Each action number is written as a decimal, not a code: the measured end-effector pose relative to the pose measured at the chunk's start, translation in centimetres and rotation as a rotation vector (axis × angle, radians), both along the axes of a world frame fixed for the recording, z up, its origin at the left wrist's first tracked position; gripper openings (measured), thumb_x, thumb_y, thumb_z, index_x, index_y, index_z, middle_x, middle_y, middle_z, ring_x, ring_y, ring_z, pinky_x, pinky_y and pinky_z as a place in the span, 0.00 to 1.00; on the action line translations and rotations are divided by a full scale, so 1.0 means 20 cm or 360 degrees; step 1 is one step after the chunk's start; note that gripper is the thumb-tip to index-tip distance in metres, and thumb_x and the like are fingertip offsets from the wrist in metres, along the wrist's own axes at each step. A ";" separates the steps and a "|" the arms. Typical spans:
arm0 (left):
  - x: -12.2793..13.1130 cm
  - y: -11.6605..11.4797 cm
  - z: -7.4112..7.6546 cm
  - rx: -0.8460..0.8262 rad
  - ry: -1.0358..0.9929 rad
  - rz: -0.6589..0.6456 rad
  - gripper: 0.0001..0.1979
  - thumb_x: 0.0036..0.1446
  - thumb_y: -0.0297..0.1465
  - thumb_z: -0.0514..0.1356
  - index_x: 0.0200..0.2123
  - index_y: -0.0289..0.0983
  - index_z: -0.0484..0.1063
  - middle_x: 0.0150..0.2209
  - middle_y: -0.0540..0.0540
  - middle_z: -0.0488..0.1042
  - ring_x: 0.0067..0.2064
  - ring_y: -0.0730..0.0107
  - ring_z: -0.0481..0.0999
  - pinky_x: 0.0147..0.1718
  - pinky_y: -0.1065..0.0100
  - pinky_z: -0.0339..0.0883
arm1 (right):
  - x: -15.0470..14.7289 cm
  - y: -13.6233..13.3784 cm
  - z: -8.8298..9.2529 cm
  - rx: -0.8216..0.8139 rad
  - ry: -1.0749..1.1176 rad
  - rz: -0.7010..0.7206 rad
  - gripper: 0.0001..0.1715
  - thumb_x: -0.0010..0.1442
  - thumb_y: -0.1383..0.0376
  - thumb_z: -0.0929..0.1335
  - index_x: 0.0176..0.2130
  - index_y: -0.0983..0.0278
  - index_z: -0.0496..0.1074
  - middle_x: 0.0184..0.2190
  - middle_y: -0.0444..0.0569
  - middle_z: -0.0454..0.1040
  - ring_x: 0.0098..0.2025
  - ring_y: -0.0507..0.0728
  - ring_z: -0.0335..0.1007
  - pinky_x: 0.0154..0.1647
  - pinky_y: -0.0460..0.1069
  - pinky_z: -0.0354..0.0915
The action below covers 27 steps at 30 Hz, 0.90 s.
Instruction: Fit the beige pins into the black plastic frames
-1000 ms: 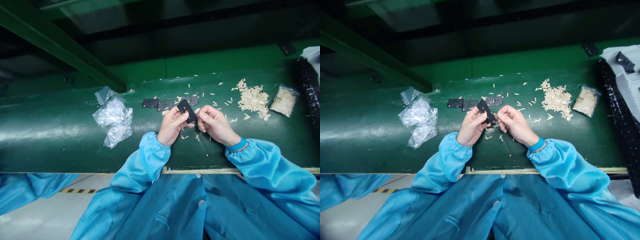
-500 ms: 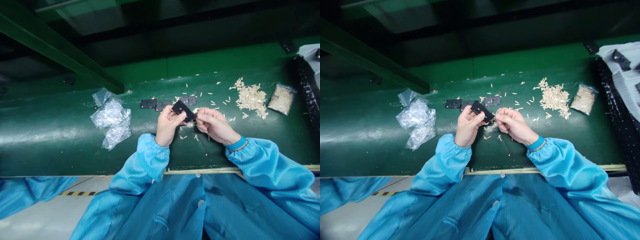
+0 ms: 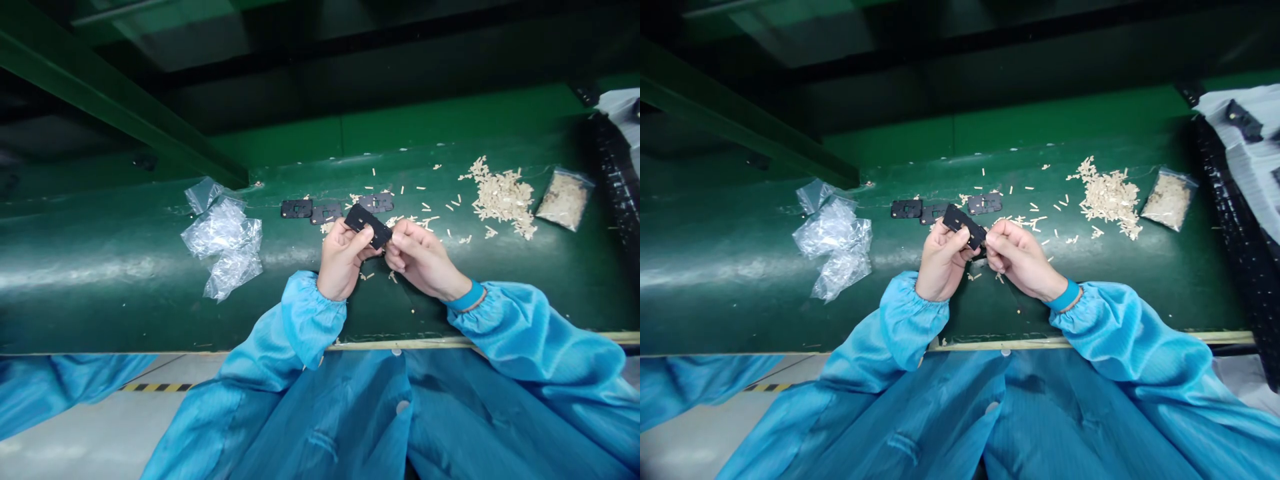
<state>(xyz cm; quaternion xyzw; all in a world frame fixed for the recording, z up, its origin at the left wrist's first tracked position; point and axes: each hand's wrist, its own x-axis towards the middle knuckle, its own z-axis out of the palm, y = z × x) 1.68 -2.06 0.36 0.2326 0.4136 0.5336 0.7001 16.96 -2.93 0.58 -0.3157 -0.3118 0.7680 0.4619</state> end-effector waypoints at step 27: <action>0.01 -0.01 0.00 -0.0081 0.0014 0.0044 0.19 0.48 0.34 0.74 0.38 0.36 0.70 0.32 0.52 0.78 0.30 0.79 0.78 0.30 0.77 0.77 | 0.01 0.02 -0.02 0.0450 -0.0532 -0.0134 0.14 0.63 0.58 0.73 0.40 0.60 0.66 0.25 0.39 0.71 0.25 0.49 0.68 0.26 0.45 0.65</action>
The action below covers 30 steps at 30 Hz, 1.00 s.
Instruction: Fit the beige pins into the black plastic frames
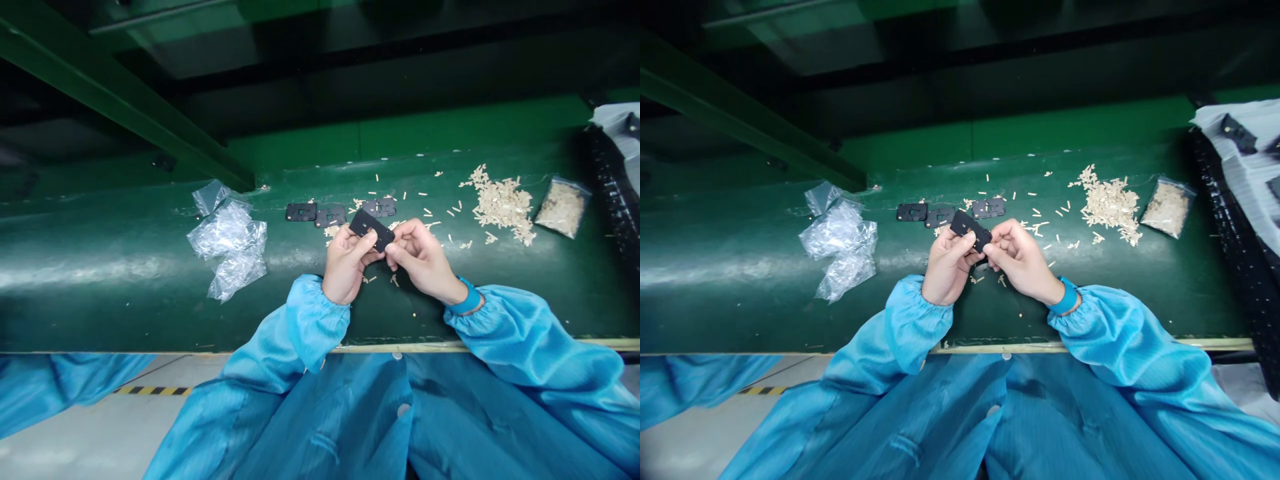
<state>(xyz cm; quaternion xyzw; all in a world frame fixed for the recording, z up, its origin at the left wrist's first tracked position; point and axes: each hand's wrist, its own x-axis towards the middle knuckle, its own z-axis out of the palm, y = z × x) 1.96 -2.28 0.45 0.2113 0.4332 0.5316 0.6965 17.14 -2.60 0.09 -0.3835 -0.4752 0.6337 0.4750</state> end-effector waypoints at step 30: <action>-0.01 0.00 0.00 0.0193 0.0503 0.0135 0.18 0.48 0.36 0.74 0.33 0.36 0.69 0.31 0.51 0.77 0.30 0.76 0.79 0.29 0.74 0.77 | 0.01 0.02 0.01 -0.0103 -0.0190 -0.0098 0.16 0.62 0.54 0.73 0.36 0.61 0.67 0.22 0.39 0.69 0.23 0.49 0.66 0.25 0.46 0.65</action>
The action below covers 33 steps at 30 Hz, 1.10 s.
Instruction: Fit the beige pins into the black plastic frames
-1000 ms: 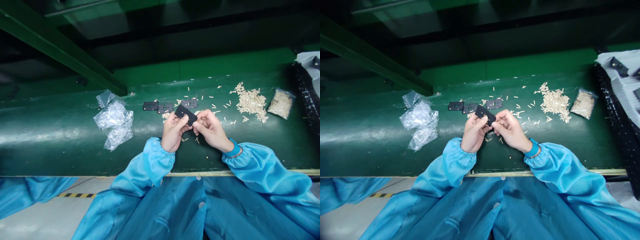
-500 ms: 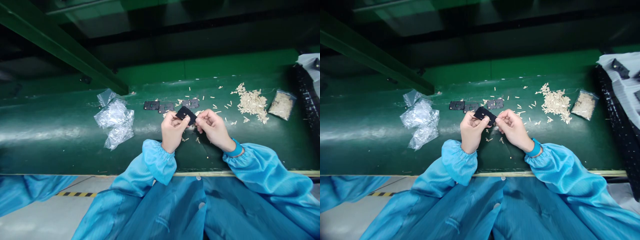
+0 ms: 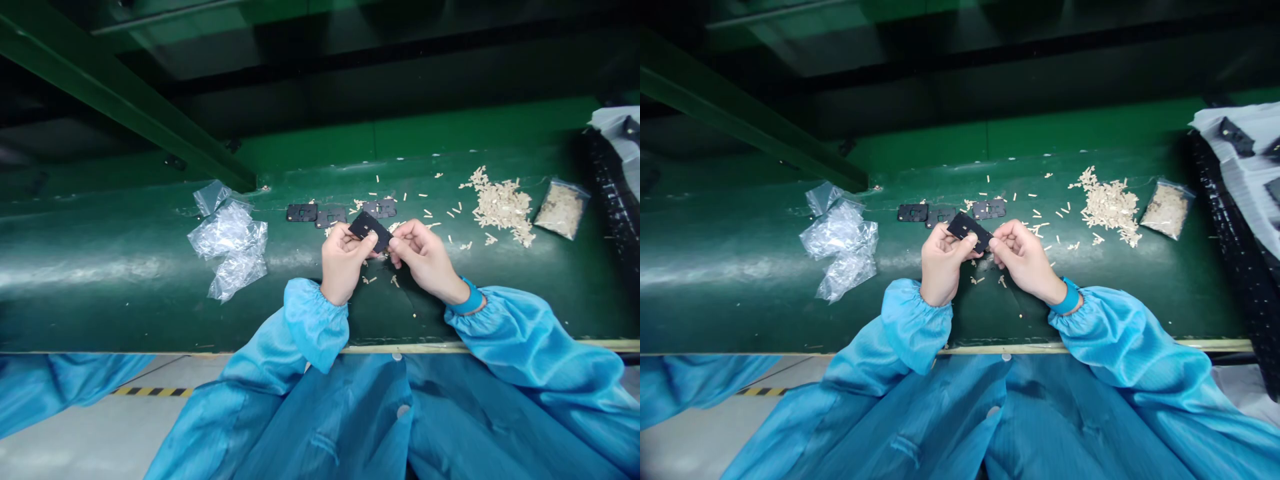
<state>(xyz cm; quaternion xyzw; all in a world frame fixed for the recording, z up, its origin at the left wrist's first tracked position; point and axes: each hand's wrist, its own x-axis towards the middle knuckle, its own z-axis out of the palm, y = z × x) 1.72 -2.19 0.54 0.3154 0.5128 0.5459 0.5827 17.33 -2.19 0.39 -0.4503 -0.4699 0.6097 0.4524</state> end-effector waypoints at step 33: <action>0.06 -0.05 0.00 0.0000 -0.0259 0.0121 0.20 0.49 0.36 0.74 0.37 0.37 0.67 0.33 0.53 0.77 0.32 0.77 0.79 0.33 0.74 0.76 | -0.04 -0.03 -0.01 -0.0292 0.0654 0.0061 0.17 0.60 0.56 0.75 0.38 0.59 0.65 0.25 0.38 0.71 0.26 0.50 0.66 0.28 0.47 0.63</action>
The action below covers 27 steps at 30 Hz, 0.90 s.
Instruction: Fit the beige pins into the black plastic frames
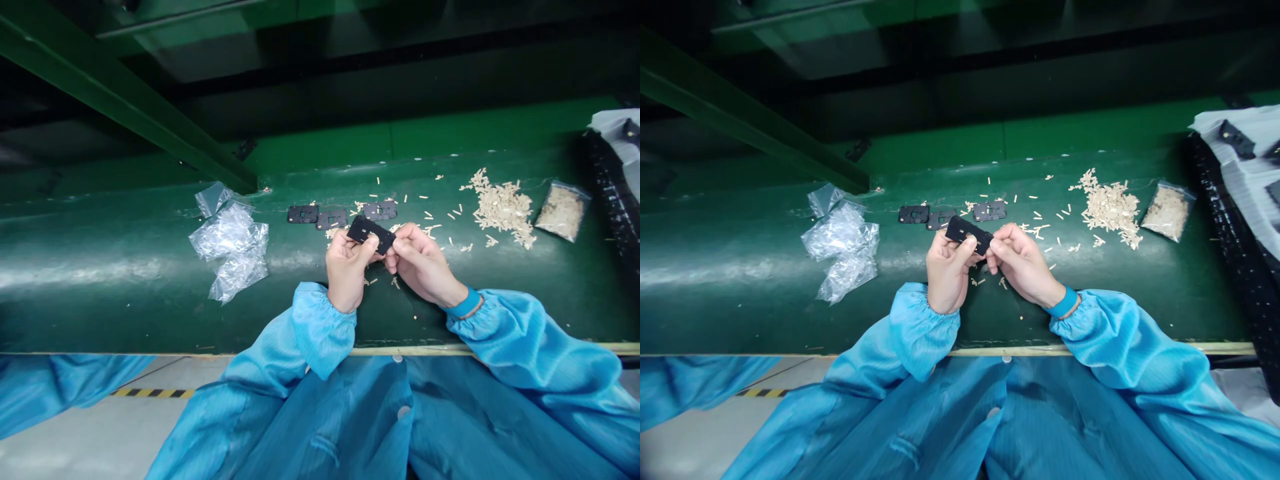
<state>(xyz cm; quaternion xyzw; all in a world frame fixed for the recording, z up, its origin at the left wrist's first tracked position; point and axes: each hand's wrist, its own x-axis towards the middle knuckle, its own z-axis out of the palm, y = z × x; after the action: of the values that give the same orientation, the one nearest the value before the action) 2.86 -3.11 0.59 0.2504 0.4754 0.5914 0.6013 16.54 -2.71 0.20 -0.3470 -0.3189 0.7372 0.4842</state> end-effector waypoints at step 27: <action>-0.19 0.22 -0.11 0.0706 0.1303 -0.0281 0.10 0.65 0.33 0.60 0.46 0.43 0.80 0.47 0.44 0.82 0.48 0.62 0.81 0.53 0.60 0.73 | 0.19 0.19 0.05 -0.0001 -0.0419 -0.0121 0.19 0.59 0.59 0.76 0.47 0.65 0.75 0.39 0.52 0.82 0.28 0.50 0.76 0.26 0.44 0.69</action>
<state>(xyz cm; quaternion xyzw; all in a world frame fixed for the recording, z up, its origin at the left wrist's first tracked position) -0.87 1.35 -1.70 0.6249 0.5124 0.4779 0.3444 20.32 1.18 1.25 -0.4526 -0.3660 0.6665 0.4657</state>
